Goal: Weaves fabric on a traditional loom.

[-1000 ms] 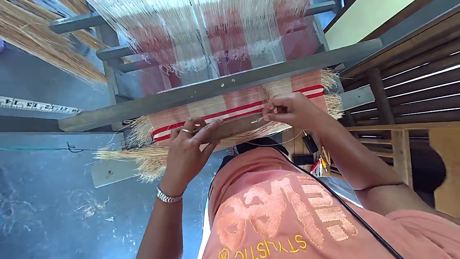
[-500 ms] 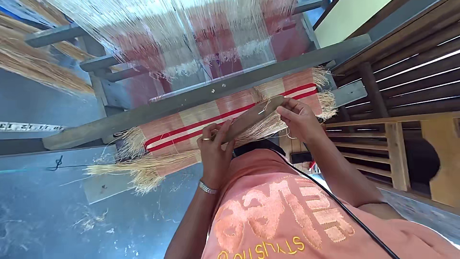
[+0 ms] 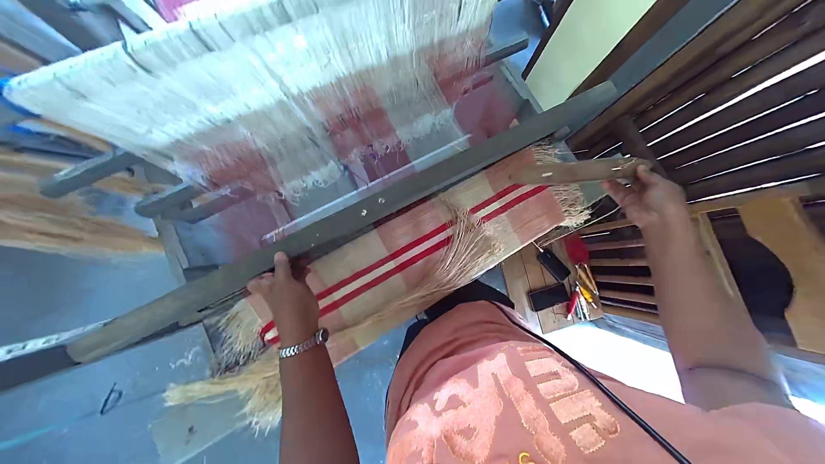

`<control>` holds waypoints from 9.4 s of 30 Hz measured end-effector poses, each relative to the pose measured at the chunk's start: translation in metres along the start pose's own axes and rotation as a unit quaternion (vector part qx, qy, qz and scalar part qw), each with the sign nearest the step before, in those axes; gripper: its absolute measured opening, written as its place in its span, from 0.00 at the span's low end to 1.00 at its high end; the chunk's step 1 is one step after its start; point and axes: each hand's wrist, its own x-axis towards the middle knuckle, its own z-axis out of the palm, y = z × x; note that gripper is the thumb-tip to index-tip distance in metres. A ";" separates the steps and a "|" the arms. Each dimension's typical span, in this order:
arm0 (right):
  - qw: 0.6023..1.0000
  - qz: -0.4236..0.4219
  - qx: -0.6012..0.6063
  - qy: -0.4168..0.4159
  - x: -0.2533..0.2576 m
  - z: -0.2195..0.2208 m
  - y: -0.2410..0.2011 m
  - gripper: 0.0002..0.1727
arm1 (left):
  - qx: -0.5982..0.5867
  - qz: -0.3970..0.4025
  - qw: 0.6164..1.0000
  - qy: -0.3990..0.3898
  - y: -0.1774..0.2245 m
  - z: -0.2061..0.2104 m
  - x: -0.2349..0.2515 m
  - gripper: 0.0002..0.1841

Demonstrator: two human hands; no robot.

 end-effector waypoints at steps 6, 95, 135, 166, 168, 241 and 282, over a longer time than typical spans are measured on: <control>0.992 -0.096 0.042 0.073 0.075 0.034 -0.021 0.22 | 0.067 0.037 0.997 -0.018 0.019 0.028 0.099 0.33; 0.646 -0.301 -0.680 -0.169 0.059 0.140 0.106 0.30 | 0.093 0.199 0.880 0.421 0.013 -0.263 0.005 0.28; 0.656 -0.285 -0.679 -0.164 0.070 0.139 0.110 0.31 | 0.307 0.000 0.937 -0.166 -0.004 -0.134 0.173 0.11; 0.672 -0.277 -0.651 -0.220 0.097 0.102 0.086 0.26 | 0.307 0.024 0.950 0.058 -0.055 -0.208 0.039 0.21; 0.681 -0.227 -0.673 -0.180 0.119 0.081 0.070 0.29 | 0.311 0.022 0.949 0.055 -0.045 -0.202 0.034 0.21; 0.464 -0.436 -0.665 -0.391 -0.125 0.255 0.129 0.41 | 0.605 0.344 0.717 -0.032 -0.149 -0.016 -0.110 0.32; 0.754 -0.476 0.053 -0.450 -0.290 0.034 -0.060 0.12 | 0.588 0.354 0.726 -0.042 -0.152 -0.015 -0.111 0.33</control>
